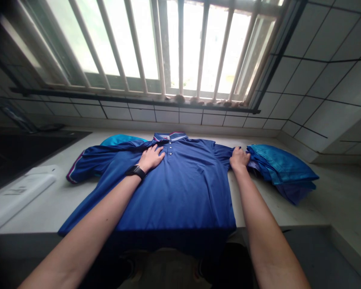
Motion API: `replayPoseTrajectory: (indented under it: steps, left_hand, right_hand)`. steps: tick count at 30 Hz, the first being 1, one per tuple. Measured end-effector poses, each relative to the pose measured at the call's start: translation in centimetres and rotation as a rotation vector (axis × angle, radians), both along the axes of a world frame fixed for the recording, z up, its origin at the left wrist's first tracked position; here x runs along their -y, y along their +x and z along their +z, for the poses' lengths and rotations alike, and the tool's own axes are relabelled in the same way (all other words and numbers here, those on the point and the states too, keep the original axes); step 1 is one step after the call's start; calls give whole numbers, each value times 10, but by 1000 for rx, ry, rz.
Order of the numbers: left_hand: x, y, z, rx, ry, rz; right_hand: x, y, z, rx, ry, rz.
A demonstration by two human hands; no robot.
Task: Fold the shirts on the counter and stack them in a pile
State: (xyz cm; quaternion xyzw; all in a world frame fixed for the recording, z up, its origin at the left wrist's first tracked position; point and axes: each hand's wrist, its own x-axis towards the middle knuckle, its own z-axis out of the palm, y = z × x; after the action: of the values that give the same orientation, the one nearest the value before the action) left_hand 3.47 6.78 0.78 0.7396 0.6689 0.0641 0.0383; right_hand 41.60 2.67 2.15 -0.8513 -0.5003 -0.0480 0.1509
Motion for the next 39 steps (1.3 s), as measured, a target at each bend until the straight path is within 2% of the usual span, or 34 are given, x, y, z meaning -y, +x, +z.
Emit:
replayPoseTrajectory:
  steps: [3, 5, 8, 9, 13, 16, 19, 23, 27, 30, 32, 35, 39]
  left_hand:
    - [-1, -1, -1, 2, 4, -6]
    - [-1, -1, -1, 2, 5, -8]
    - [-1, -1, 0, 2, 3, -5]
    - [0, -1, 0, 1, 2, -5]
    - [-1, 0, -1, -2, 8, -12]
    - [-1, -2, -2, -2, 19, -18]
    - [-2, -4, -3, -9, 13, -13]
    - [-1, -3, -1, -32, -1, -6]
    - [9, 4, 12, -128, 9, -31]
    - [26, 9, 19, -148, -5, -108]
    - [38, 9, 17, -114, -49, -147]
    - [52, 3, 9, -83, -86, -122]
    - [57, -9, 1, -57, -73, -83]
  right_hand:
    - [2, 3, 6, 4, 245, 13]
    - [4, 3, 10, 16, 325, 9]
    - [5, 0, 11, 30, 204, -54]
    - [4, -3, 9, 54, 144, -33]
    - [4, -32, 0, 172, -1, 326]
    - [6, -60, -8, 74, -174, 500]
    - [10, -73, -15, 13, -290, 461]
    - [13, -69, -17, 2, -295, 326]
    - [13, -67, -17, 6, -301, 328]
    - [13, -69, -18, 2, -293, 335]
    - [12, -70, -18, 6, -281, 336]
    - [12, -69, -18, 10, -288, 353]
    - [15, -59, -14, -5, -317, 358]
